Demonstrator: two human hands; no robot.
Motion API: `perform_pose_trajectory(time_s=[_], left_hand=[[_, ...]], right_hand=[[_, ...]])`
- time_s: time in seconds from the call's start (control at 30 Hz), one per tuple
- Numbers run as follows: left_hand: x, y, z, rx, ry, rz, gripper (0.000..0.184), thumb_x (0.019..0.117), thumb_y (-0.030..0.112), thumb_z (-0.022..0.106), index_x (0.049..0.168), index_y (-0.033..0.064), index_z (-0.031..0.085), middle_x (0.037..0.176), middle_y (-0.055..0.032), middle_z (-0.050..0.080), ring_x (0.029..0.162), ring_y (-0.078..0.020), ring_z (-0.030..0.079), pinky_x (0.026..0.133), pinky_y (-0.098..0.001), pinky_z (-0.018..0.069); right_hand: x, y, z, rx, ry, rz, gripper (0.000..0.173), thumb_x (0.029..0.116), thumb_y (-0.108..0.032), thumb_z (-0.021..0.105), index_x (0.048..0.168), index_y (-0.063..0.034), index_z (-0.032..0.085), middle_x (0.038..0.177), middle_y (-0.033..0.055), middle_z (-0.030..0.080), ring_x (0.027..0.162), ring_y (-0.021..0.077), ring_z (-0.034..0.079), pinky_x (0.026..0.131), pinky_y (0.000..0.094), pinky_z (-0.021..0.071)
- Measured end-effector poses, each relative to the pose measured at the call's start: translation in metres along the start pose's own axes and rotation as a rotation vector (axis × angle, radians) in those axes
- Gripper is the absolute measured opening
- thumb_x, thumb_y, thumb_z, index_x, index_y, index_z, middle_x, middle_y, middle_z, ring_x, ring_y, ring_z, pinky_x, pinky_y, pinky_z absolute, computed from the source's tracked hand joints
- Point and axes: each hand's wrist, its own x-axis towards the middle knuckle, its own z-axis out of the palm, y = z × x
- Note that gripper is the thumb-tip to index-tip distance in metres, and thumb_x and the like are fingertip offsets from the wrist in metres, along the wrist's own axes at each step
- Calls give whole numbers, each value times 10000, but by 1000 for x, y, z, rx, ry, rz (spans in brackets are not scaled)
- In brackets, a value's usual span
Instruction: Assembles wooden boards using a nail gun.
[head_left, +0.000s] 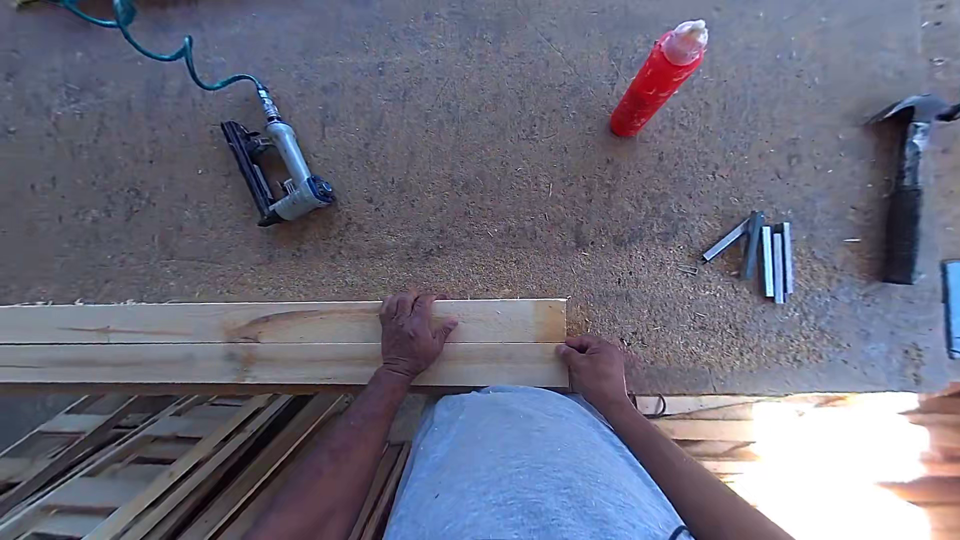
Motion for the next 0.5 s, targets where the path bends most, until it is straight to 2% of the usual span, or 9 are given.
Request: perform_pose_trajectory(time_s=[0.1, 0.17, 0.27, 0.37, 0.43, 0.5], left_hand=[[-1, 10, 0, -18, 18, 11, 658, 1010, 618, 398, 1288, 88, 671, 1307, -170, 618, 1319, -386, 521, 1189, -634, 270], [-8, 22, 6, -33, 16, 2, 668, 1022, 620, 362, 1383, 122, 623, 1415, -149, 583, 1420, -364, 453, 1219, -650, 203], [-6, 28, 12, -27, 37, -34, 749, 972, 727, 363, 1372, 154, 633, 1404, -117, 591, 1405, -335, 468, 1217, -619, 231], [-9, 33, 15, -52, 31, -51, 723, 962, 732, 405, 1349, 176, 657, 1404, -101, 602, 1412, -335, 465, 1214, -634, 231], [-8, 33, 8, -65, -4, -59, 683, 968, 715, 432, 1328, 190, 679, 1396, -97, 620, 1408, -343, 478, 1203, -657, 251], [-4, 30, 3, -66, 19, -49, 664, 987, 711, 392, 1314, 216, 691, 1357, -81, 658, 1359, -338, 539, 1163, -663, 323]], right_hand=[[4, -12, 4, -2, -16, 21, 66, 888, -225, 805, 889, -160, 808, 789, 6, 750, 746, 160, 709, 737, 476, 581], [5, -15, 7, -4, -26, 51, 67, 882, -227, 813, 889, -160, 809, 789, 10, 750, 752, 169, 708, 743, 483, 573], [4, -19, 10, 11, 17, 104, 88, 863, -219, 829, 887, -138, 804, 801, 14, 755, 769, 156, 714, 758, 454, 581], [0, -16, 8, 0, 34, 135, 103, 846, -182, 826, 903, -105, 789, 822, 31, 748, 786, 164, 711, 763, 441, 588], [1, -18, 5, -54, -33, 126, 119, 844, -179, 825, 906, -87, 779, 818, 51, 741, 760, 183, 703, 730, 445, 588], [9, -43, -8, -277, -194, 116, 254, 856, -250, 812, 980, -37, 756, 867, 131, 727, 792, 276, 690, 742, 518, 561]])
